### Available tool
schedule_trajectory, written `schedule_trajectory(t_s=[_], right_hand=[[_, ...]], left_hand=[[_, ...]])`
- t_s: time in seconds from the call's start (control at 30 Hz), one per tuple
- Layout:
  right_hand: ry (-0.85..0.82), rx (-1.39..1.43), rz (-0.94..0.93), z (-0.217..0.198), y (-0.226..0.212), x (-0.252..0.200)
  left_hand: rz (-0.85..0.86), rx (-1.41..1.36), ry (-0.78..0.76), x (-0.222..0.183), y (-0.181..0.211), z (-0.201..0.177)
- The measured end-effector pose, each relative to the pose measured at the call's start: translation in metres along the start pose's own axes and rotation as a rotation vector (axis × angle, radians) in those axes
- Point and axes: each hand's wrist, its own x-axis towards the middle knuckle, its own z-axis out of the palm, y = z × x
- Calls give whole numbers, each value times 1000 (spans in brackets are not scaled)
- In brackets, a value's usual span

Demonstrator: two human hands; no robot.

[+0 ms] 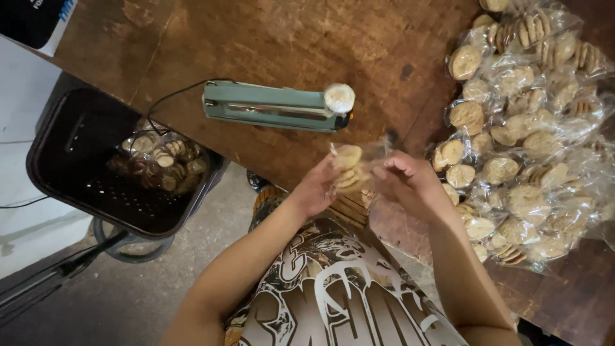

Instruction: The person packages cookies by placing them into plastic bags, sealing them with an impulse sealer, and stacking the finished bags on a wooden table.

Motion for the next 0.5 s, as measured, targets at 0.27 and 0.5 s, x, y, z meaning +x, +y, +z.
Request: schedule_trajectory(t_s=[0.27,0.5], right_hand=[[24,-111,490,13,7,13],[181,46,75,25,42,20]], left_hand=[[27,124,80,2,-1,9],[93,236,234,0,-3,8]])
